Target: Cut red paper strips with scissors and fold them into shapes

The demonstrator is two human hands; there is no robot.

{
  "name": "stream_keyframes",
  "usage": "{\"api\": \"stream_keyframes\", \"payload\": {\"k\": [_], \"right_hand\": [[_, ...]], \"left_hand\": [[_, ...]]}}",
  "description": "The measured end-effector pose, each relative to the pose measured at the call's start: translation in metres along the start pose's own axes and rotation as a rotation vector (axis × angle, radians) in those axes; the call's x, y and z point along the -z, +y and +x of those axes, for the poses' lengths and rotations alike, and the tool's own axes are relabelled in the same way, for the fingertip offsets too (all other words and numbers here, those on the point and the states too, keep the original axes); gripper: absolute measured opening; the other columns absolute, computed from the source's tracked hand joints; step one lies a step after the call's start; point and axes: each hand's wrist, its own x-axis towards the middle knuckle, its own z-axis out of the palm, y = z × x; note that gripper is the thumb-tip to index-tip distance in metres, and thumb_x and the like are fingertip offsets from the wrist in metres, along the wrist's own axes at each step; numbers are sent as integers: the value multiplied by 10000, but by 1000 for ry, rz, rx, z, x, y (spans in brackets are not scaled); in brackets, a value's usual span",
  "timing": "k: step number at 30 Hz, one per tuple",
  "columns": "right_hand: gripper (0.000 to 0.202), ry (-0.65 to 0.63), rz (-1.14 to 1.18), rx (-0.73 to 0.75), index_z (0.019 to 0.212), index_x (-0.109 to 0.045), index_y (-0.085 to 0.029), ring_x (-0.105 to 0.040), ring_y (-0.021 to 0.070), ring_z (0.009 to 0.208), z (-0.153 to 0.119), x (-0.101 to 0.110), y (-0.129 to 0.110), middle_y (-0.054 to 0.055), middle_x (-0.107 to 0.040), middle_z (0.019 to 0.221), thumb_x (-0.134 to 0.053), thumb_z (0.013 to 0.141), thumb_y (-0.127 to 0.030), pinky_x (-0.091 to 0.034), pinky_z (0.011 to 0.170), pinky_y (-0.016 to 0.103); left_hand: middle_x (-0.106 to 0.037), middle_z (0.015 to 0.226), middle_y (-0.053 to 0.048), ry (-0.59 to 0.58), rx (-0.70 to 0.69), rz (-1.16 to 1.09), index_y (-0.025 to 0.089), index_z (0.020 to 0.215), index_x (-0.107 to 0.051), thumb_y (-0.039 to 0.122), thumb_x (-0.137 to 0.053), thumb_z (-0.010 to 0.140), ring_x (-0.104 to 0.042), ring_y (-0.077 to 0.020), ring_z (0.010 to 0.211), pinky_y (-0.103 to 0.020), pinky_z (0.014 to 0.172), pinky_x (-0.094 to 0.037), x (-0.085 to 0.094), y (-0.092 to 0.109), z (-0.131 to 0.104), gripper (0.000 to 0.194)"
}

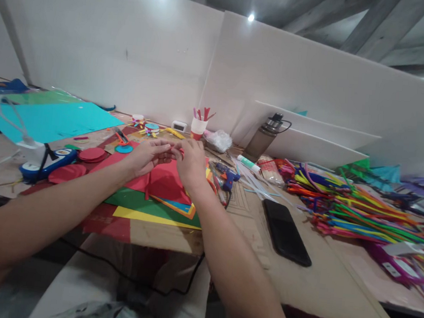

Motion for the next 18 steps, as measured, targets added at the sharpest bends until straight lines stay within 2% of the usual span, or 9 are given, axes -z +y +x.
{"api": "stream_keyframes", "payload": {"k": [7, 12, 18], "right_hand": [[81, -94, 96, -5, 858, -662, -202, -592, 236, 942, 0, -3, 7, 78, -672, 948, -687, 800, -152, -451, 874, 371], [74, -129, 149, -54, 817, -675, -214, -605, 198, 846, -1, -6, 11, 44, -661, 874, -693, 789, -147, -462, 802, 329], [81, -157, 153, -60, 774, -693, -194, -603, 188, 804, -3, -10, 14, 54, -673, 850, -674, 808, -124, -455, 789, 320]], "left_hand": [[-741, 781, -96, 36, 112, 79, 107, 951, -715, 49, -585, 804, -700, -137, 622, -220, 607, -516, 4, 5, 0, 205], [-744, 775, -107, 51, 191, 65, 107, 894, -722, 69, -593, 788, -715, -163, 640, -219, 574, -520, 10, 2, 6, 171], [-739, 774, -120, 10, 269, 46, 95, 824, -697, 114, -546, 857, -724, -171, 681, -227, 608, -553, 11, -3, 8, 156]]}}
